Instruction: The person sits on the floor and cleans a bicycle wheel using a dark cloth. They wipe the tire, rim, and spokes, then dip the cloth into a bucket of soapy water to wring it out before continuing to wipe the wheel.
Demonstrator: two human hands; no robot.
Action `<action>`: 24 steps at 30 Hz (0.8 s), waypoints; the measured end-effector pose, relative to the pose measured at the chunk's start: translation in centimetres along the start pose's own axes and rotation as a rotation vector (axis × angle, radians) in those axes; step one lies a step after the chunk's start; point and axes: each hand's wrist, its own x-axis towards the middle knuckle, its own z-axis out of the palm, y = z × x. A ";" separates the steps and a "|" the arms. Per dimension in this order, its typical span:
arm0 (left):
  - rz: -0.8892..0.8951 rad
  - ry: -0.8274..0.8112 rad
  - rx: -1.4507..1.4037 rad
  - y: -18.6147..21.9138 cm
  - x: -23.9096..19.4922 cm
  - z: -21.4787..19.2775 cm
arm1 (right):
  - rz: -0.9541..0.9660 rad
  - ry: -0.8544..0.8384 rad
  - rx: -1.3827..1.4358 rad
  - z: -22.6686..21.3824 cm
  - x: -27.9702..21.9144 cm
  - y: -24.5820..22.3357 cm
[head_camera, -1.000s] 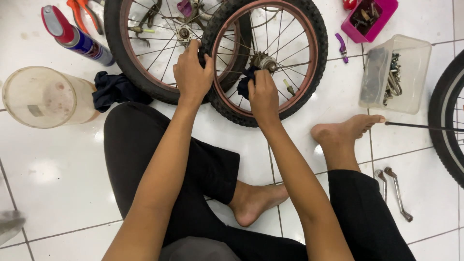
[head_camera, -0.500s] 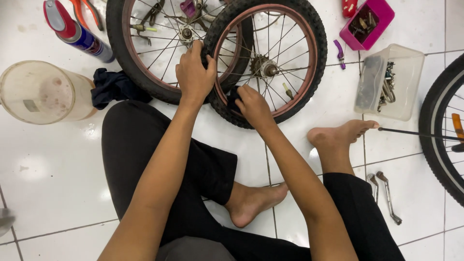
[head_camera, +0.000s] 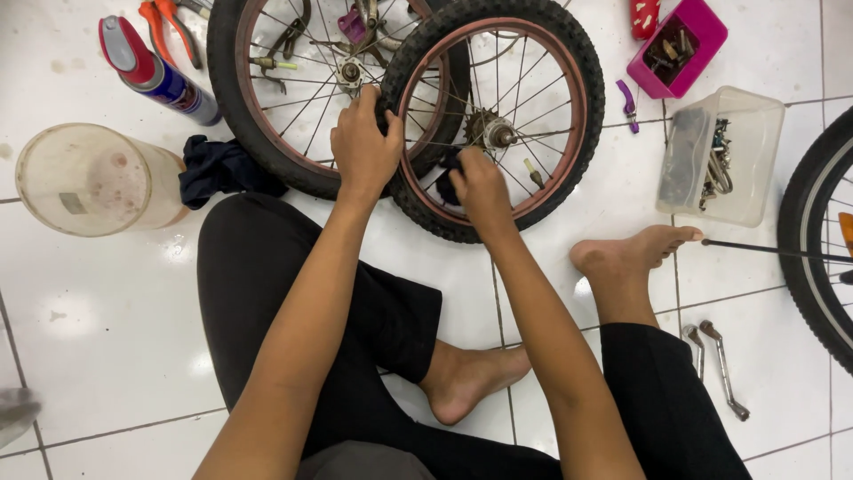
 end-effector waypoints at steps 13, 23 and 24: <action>0.027 0.020 0.006 -0.1 -0.2 0.2 | 0.029 -0.189 0.105 1.5 -0.4 -0.1; 0.011 0.022 -0.016 0.1 -0.1 0.3 | -0.107 -0.063 0.070 2.6 -1.9 0.6; 0.018 0.031 -0.003 -0.1 -0.1 0.4 | -0.171 -0.071 -0.012 2.5 -1.8 1.0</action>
